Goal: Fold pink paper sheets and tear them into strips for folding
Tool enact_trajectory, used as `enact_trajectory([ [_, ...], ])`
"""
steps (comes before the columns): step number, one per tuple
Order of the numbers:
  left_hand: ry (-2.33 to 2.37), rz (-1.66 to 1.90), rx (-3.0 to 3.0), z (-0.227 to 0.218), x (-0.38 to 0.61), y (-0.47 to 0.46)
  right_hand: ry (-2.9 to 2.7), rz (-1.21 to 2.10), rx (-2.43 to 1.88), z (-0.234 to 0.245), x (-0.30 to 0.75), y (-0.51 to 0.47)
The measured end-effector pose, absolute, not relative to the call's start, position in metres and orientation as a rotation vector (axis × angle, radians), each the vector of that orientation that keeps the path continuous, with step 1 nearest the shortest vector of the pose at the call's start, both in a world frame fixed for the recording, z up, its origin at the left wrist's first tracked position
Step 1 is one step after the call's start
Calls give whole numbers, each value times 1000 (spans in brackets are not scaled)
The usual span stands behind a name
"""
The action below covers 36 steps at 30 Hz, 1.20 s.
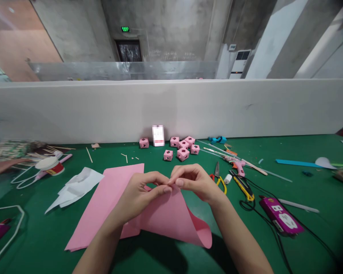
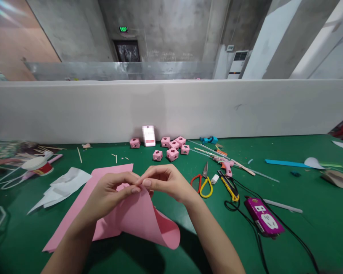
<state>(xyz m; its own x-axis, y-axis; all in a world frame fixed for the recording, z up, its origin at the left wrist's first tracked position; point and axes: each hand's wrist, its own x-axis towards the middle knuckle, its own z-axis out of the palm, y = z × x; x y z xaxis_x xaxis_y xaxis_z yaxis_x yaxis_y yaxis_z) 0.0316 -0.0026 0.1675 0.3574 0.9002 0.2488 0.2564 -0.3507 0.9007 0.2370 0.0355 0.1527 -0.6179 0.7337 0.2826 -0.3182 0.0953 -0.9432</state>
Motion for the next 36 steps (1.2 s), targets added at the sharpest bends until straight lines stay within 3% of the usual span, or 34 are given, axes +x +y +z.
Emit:
enact_trajectory([
  [11, 1028, 1051, 1833, 165, 34, -3, -1533, 1603, -454, 151, 234, 36],
  [20, 1385, 1421, 2073, 169, 28, -3, -1914, 1156, -813, 164, 241, 25],
  [25, 1543, 1646, 1845, 171, 14, 1, -1912, 1117, -936, 166, 243, 27],
  [36, 1605, 1794, 1517, 172, 7, 12, -1734, 1102, -970, 166, 248, 34],
])
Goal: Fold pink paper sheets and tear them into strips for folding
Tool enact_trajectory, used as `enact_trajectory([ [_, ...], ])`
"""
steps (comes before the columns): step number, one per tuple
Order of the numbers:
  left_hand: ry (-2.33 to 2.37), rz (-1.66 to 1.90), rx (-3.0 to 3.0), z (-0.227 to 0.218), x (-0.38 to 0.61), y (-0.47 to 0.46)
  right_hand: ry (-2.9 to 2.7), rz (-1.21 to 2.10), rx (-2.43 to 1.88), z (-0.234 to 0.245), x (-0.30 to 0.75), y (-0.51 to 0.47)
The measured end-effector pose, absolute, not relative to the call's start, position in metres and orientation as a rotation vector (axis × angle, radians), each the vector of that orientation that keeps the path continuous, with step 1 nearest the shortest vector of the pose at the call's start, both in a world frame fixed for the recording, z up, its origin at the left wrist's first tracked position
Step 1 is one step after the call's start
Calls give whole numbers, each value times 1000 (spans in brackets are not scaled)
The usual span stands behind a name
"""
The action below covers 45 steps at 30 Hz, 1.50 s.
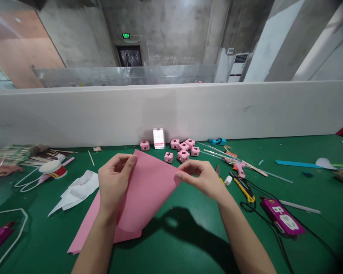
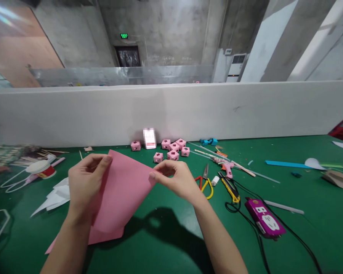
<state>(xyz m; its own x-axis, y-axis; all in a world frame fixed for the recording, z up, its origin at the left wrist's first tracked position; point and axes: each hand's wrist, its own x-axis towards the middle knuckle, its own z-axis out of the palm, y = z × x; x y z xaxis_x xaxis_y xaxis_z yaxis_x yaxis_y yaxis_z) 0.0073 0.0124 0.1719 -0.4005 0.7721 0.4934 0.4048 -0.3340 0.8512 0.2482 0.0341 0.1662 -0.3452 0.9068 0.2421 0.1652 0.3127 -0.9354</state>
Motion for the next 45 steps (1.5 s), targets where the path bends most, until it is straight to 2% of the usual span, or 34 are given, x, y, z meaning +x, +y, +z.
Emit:
enact_trajectory([
  [16, 1619, 1921, 1528, 170, 2, 15, -1637, 1115, -924, 168, 247, 28],
  [20, 1666, 1941, 1823, 163, -3, 19, -1594, 1097, -952, 163, 245, 33],
  [26, 1853, 1944, 2392, 148, -4, 31, -1502, 801, -1002, 157, 244, 41],
  [34, 1849, 2041, 2063, 149, 4, 27, -1417, 1297, -796, 160, 238, 40],
  [45, 1767, 1929, 2144, 163, -1, 21, -1468, 1176, -852, 153, 237, 46],
])
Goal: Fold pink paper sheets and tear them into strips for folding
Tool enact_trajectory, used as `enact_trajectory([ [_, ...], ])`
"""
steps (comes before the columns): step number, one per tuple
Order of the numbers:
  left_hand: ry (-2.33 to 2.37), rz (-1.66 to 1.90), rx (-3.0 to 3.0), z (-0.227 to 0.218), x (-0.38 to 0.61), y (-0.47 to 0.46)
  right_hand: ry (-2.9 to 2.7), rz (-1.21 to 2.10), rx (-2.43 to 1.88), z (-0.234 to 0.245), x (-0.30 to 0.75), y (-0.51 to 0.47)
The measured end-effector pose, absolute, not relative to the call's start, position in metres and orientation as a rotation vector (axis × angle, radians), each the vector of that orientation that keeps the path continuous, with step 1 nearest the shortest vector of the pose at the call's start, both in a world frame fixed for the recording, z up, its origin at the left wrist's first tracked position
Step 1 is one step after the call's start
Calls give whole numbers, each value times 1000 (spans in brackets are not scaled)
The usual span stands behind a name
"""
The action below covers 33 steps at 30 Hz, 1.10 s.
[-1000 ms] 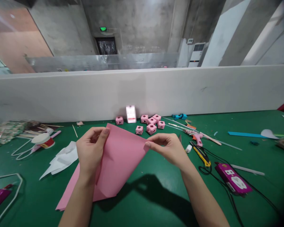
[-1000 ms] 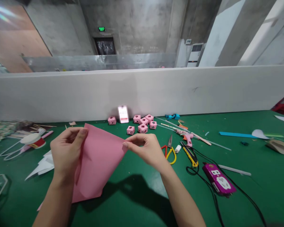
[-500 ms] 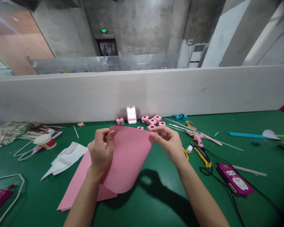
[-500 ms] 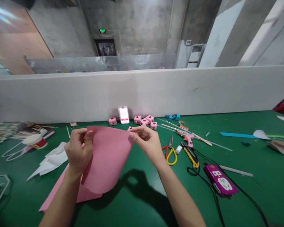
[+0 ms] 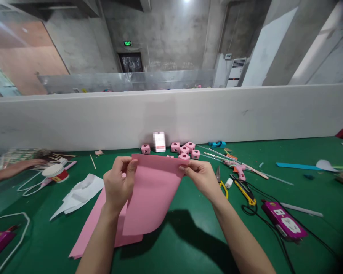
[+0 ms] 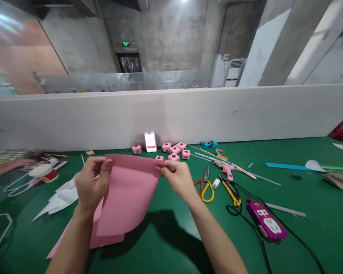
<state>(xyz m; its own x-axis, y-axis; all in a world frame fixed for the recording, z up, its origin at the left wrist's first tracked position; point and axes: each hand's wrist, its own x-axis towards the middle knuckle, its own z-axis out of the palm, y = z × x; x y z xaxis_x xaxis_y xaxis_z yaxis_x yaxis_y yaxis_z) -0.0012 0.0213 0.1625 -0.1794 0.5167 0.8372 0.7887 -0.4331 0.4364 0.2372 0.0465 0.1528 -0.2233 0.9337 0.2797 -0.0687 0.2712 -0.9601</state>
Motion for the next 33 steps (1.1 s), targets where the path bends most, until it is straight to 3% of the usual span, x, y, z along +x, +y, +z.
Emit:
enact_trajectory([
  [6, -1502, -1706, -1806, 157, 0, 25, -1377, 1109, -839, 156, 233, 37],
  [14, -1419, -1734, -1827, 154, 27, 9, -1342, 658, -1029, 159, 234, 32],
  [19, -1407, -1833, -1942, 160, 51, -20, -1278, 705, -1000, 158, 236, 36],
  [29, -1768, -2061, -2100, 163, 34, 11, -1410, 435, -1118, 142, 245, 59],
  [33, -1890, -2092, -2189, 166, 21, 16, -1478, 566, -1078, 140, 249, 65],
])
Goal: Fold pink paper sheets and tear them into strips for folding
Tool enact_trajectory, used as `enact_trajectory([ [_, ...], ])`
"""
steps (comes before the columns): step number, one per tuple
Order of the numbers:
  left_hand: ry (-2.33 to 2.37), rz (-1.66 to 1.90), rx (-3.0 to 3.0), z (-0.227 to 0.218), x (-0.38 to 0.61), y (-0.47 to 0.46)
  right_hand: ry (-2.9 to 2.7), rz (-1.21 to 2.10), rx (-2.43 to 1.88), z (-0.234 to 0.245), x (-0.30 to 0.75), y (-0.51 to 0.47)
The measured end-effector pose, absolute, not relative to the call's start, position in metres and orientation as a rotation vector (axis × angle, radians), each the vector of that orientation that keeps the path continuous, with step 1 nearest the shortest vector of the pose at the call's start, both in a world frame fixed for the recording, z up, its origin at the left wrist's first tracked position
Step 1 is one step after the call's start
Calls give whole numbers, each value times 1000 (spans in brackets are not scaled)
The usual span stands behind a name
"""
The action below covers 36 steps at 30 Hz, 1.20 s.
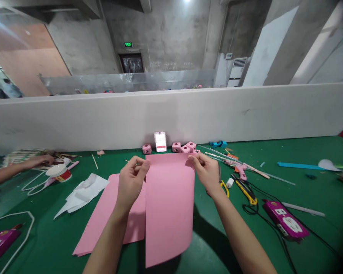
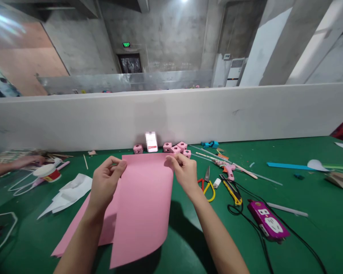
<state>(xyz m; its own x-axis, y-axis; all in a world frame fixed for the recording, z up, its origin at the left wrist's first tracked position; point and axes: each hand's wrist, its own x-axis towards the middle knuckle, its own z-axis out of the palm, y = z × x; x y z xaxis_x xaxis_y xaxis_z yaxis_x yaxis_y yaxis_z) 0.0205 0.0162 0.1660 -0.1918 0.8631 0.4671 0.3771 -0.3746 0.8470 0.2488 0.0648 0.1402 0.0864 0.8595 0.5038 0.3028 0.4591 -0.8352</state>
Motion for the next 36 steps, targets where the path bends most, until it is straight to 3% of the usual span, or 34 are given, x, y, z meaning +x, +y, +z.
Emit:
enact_trajectory([
  [6, 1458, 1644, 1635, 162, 13, 19, -1618, 1076, -922, 147, 254, 65],
  [15, 1338, 1502, 1640, 163, 15, 16, -1652, 899, -1071, 151, 265, 66],
  [22, 1427, 1596, 1642, 162, 17, 16, -1636, 1203, -1016, 152, 264, 63],
  [36, 1348, 1544, 1543, 161, 12, 17, -1475, 1100, -1068, 144, 264, 71],
])
